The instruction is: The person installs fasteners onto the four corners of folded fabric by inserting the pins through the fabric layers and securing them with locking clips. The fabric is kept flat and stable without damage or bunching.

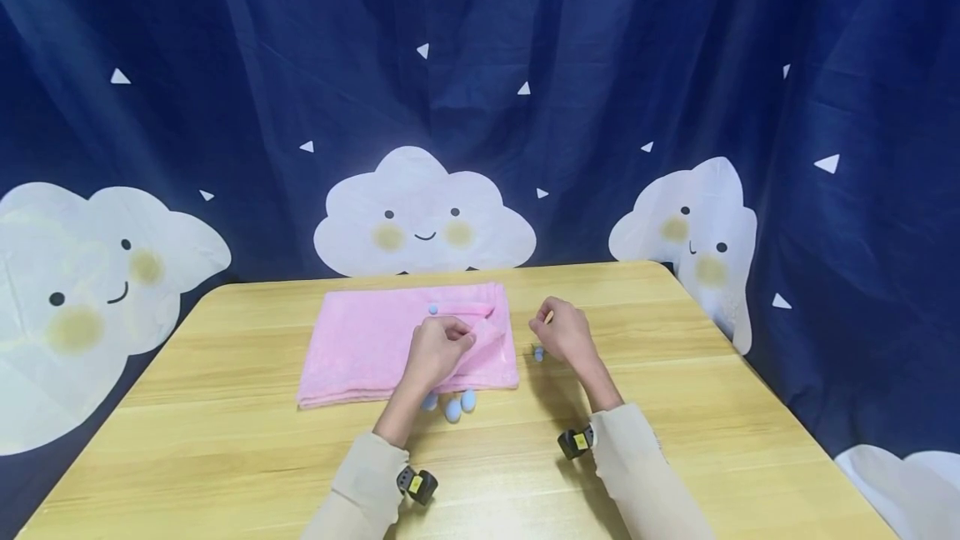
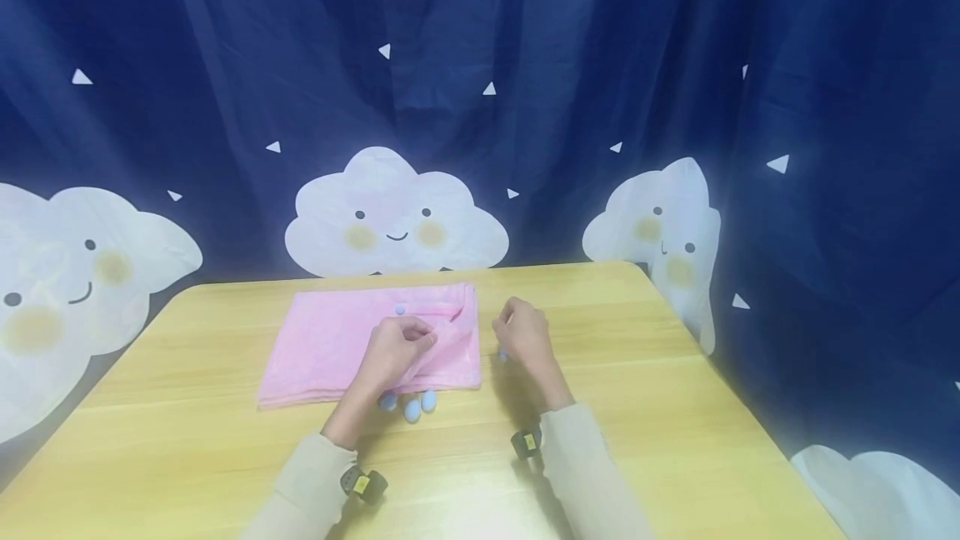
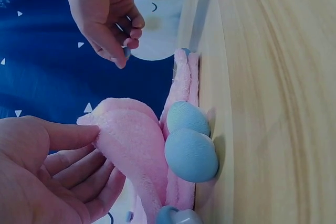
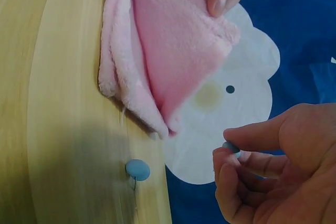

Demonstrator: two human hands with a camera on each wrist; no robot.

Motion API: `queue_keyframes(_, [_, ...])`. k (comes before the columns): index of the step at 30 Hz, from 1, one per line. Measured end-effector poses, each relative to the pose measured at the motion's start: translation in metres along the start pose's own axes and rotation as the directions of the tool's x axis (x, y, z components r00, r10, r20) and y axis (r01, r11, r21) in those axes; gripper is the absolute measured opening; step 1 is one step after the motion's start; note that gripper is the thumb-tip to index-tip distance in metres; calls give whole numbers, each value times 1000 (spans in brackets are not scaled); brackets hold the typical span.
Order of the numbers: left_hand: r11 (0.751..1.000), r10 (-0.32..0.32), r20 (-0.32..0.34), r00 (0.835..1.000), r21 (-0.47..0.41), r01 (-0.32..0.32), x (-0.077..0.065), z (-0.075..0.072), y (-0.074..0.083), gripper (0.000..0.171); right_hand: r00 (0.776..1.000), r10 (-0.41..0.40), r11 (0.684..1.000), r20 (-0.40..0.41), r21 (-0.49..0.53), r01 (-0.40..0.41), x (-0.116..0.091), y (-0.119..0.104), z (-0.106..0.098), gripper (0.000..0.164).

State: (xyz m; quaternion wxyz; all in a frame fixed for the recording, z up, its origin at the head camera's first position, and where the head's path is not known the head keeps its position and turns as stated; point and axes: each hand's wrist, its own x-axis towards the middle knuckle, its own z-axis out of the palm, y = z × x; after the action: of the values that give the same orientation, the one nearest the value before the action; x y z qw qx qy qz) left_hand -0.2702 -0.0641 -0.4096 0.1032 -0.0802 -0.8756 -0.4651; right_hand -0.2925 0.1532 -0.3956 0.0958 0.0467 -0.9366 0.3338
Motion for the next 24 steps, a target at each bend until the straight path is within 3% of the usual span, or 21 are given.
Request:
queue_keyframes(5, [1000,3,-2,1000,-1,-3,1,0,0,4,998,45,996,54,78,-49,0,-4,1,16])
queue_keyframes(8, [1000,8,-2,1000,0,-8,0,0,1,4,994,39,982,100,179,-57,0,-7,4,12])
queue_keyframes(16, [1000,20,-11,1000,10,-20,1,0,0,4,972,-13,868,235,486,-106,-4,-19,14,9])
queue_keyframes(20, [1000,19,-18,1000,6,-19,1,0,1,3,954,-35,839,298,528,-134,-6,-23,17,12])
queue_keyframes(24, [1000,21,-19,1000,-2,-21,1,0,1,4,943,-41,840,331,522,-147,-7,-24,23,12])
